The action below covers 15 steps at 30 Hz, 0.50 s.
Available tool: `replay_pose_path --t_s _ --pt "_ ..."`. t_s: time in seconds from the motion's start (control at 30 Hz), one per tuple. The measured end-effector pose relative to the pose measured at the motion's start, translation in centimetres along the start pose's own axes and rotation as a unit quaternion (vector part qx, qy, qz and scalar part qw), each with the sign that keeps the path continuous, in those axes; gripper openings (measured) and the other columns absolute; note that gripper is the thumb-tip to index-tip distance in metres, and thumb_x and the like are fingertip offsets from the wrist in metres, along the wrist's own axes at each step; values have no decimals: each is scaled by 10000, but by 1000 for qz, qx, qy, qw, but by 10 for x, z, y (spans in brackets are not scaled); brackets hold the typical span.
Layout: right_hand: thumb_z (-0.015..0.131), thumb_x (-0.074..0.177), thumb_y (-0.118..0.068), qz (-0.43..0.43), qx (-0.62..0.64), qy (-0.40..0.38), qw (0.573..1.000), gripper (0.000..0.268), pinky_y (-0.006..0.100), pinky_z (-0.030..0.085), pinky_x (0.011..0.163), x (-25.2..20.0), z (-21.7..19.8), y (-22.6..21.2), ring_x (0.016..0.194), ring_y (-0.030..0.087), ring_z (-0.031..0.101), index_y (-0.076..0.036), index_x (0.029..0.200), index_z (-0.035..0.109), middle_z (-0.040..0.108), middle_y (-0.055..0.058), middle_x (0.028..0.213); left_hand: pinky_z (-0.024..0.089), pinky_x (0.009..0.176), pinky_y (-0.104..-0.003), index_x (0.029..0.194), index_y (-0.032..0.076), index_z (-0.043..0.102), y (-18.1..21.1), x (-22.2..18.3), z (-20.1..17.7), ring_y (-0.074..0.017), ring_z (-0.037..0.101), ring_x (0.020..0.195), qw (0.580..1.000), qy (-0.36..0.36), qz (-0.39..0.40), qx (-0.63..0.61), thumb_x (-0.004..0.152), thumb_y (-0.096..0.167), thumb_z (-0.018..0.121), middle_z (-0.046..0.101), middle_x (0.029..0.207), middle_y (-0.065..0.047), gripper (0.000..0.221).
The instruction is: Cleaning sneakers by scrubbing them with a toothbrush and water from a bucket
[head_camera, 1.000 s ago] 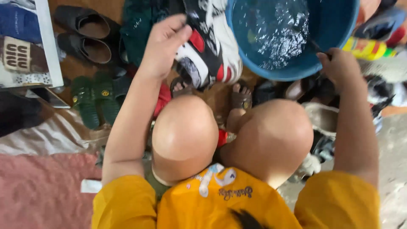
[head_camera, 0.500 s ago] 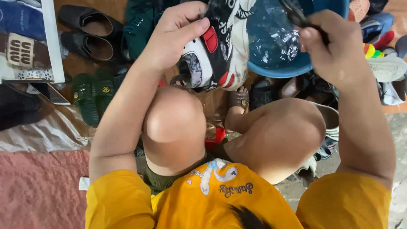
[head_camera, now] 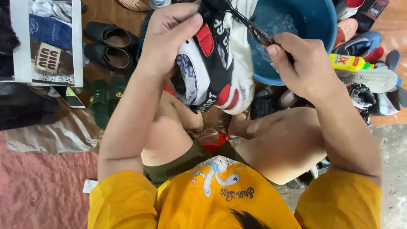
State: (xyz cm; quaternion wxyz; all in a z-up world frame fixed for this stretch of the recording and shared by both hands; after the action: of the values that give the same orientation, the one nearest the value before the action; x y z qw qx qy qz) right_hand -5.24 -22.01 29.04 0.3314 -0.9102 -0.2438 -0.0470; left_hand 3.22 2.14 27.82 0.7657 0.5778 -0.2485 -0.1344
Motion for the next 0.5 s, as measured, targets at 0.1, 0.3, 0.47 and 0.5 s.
replay_pose_path --t_s 0.1,0.3,0.47,0.5 --pt "456 1184 -187 -46 -47 -6 998 360 418 396 558 2 6 -10 610 315 532 108 1182 662 565 151 768 601 917 -321 1150 93 720 -1 -5 -2 -195 735 1034 993 35 -5 -110 1033 261 676 760 1111 -64 209" --pt "546 1151 -170 -122 -115 -37 985 258 416 445 566 -3 22 17 644 354 608 49 1149 681 654 131 798 599 1114 -399 1370 -2 618 -15 -12 -16 -267 661 1297 994 20 -9 -102 1109 116 572 664 1374 -148 290" --pt "584 1109 -283 -150 -139 -66 977 291 376 413 533 -5 33 33 553 278 533 -59 963 699 611 67 709 659 863 -346 1185 5 709 -24 -7 -30 -224 769 954 980 117 -123 -100 996 129 638 778 1075 -149 236" --pt "634 1089 -286 -158 -148 -60 974 280 359 427 538 -7 34 36 566 264 552 -63 957 741 674 54 751 661 809 -348 1151 5 717 -30 -8 -34 -221 772 881 970 148 -164 -101 979 101 637 792 1008 -153 213"
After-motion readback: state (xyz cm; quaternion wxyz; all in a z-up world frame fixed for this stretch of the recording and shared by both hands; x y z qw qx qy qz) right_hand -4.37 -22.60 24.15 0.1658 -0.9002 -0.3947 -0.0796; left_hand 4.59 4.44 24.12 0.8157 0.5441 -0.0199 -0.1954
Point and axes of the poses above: each hand's wrist, its own x-axis towards the middle knuckle, its own z-axis out of the palm, y = z × x, the point moved 6 cm from there along x, towards the middle knuckle
